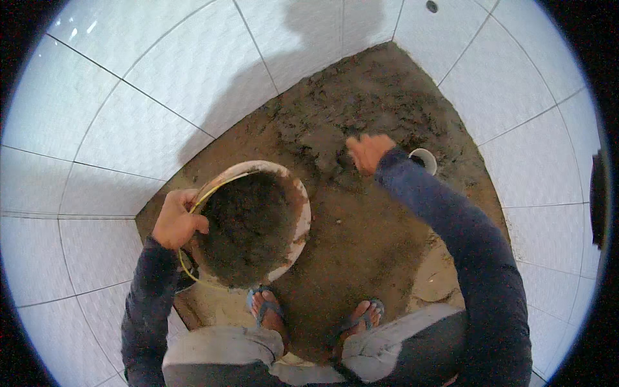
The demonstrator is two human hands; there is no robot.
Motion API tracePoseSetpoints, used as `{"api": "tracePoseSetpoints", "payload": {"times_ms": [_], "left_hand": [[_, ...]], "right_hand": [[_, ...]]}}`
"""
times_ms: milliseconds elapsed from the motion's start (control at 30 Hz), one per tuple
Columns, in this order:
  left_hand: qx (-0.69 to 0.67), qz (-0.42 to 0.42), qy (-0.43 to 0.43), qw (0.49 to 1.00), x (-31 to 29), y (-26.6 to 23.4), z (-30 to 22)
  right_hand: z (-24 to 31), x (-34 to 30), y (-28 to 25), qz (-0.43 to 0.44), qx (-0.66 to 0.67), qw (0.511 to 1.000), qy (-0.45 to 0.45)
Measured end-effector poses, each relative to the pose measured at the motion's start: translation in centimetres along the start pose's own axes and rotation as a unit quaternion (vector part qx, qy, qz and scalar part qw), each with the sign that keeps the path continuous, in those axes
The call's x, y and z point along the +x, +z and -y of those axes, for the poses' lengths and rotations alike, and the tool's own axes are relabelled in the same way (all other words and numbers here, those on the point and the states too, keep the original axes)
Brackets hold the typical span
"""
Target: The person scoops wet cement from a bucket using a trowel and spreads it onto the floor of a tiled room. They repeatedly transfer the material from the bucket to the floor and smooth it out to cover the exposed surface.
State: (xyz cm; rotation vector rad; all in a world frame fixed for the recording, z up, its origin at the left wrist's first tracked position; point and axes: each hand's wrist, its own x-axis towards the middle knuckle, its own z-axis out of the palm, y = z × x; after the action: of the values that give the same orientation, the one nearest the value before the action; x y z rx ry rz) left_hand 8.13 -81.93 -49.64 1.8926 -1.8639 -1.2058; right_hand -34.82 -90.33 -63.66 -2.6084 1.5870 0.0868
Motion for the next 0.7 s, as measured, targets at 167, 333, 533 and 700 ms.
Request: {"api": "tracePoseSetpoints", "payload": {"times_ms": [167, 333, 533, 700], "left_hand": [[-0.081, -0.051, 0.009, 0.995, 0.5, -0.5, 1.1], [-0.136, -0.045, -0.010, 0.990, 1.0, -1.1, 1.4], [-0.189, -0.061, -0.013, 0.980, 0.9, -2.1, 3.9], [-0.163, -0.069, 0.015, 0.984, 1.6, -1.1, 3.1]], "right_hand": [[0.0, 7.8, -0.4, 0.061, -0.024, 0.997, 0.033], [1.3, 9.6, 1.8, 0.051, 0.143, 0.972, 0.179], [8.0, 11.1, 5.3, 0.040, 0.591, 0.713, 0.375], [8.7, 17.1, 11.4, 0.046, 0.647, 0.660, 0.380]]}}
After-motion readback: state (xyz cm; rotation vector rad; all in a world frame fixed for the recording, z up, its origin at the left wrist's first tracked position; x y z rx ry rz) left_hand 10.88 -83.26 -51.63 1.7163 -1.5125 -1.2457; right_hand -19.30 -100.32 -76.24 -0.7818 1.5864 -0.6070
